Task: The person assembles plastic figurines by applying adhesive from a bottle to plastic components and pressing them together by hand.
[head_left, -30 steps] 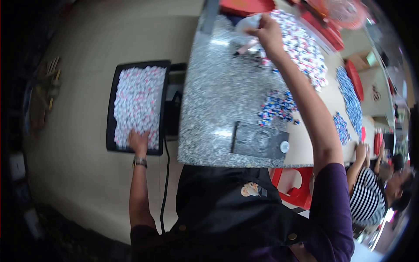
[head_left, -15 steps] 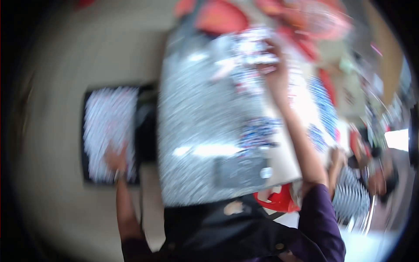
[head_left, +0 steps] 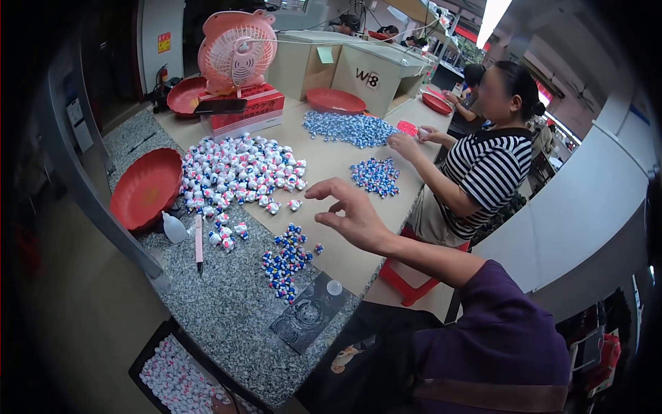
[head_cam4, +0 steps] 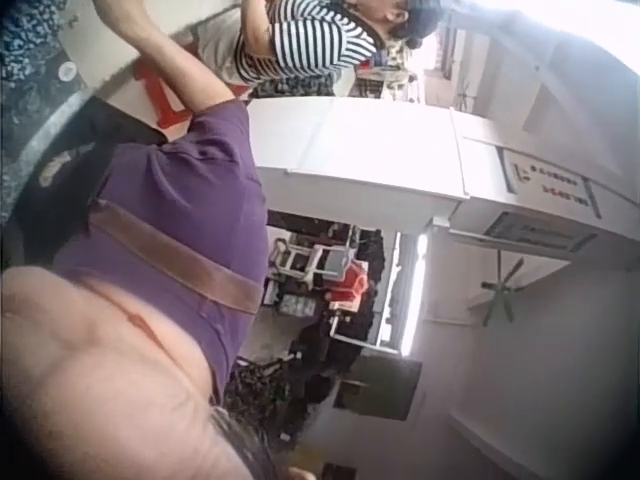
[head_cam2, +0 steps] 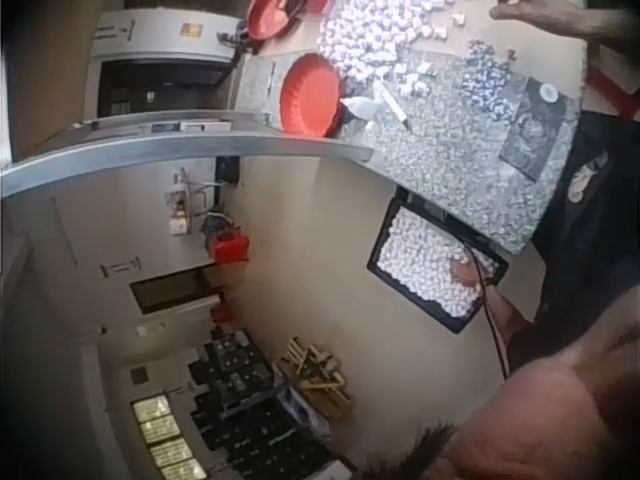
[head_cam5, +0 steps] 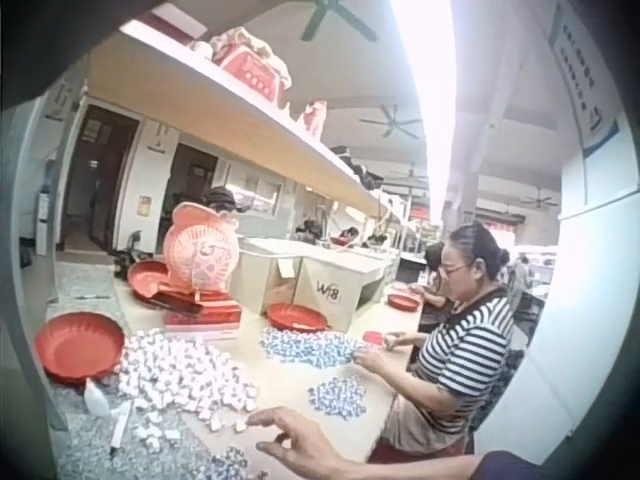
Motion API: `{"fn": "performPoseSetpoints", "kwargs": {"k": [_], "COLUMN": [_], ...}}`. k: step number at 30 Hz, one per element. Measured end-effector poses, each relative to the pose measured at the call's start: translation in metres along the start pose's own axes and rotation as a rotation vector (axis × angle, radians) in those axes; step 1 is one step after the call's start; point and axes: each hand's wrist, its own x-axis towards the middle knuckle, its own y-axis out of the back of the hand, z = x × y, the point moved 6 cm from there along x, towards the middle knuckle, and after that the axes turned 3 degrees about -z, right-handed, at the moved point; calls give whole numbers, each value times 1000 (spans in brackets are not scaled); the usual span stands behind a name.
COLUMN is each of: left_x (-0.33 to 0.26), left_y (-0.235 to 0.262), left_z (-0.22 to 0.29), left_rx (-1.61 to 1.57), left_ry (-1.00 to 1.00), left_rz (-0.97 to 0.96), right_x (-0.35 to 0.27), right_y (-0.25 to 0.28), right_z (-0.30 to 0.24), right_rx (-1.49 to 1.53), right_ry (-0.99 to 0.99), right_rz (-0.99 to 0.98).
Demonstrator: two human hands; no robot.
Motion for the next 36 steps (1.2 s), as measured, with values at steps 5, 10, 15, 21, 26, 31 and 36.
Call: {"fn": "performPoseSetpoints", "kwargs": {"k": [5, 10, 15, 21, 26, 31, 36], "left_x": [37, 58, 50, 22, 48, 51, 38], "left_y": [-61, -108, -128, -92, -120, -140, -88], "left_z": [-57, -92, -107, -68, -111, -134, -94], "left_rx": [-35, -266, -490, -253, -284, -495, -607], "left_ry": [-3, -272, -302, -188, -185, -192, -2], "left_rz": [36, 157, 166, 58, 133, 190, -85], "right_x": [-16, -27, -38, -58, -60, -61, -73], "right_y": [11, 20, 34, 56, 57, 63, 78], "right_z": [3, 10, 21, 34, 34, 41, 41], "right_rx": [72, 161, 165, 164, 198, 205, 218], "right_ry": [-58, -59, -99, -148, -153, -174, -174], "right_rz": [10, 51, 80, 137, 160, 163, 200]}}
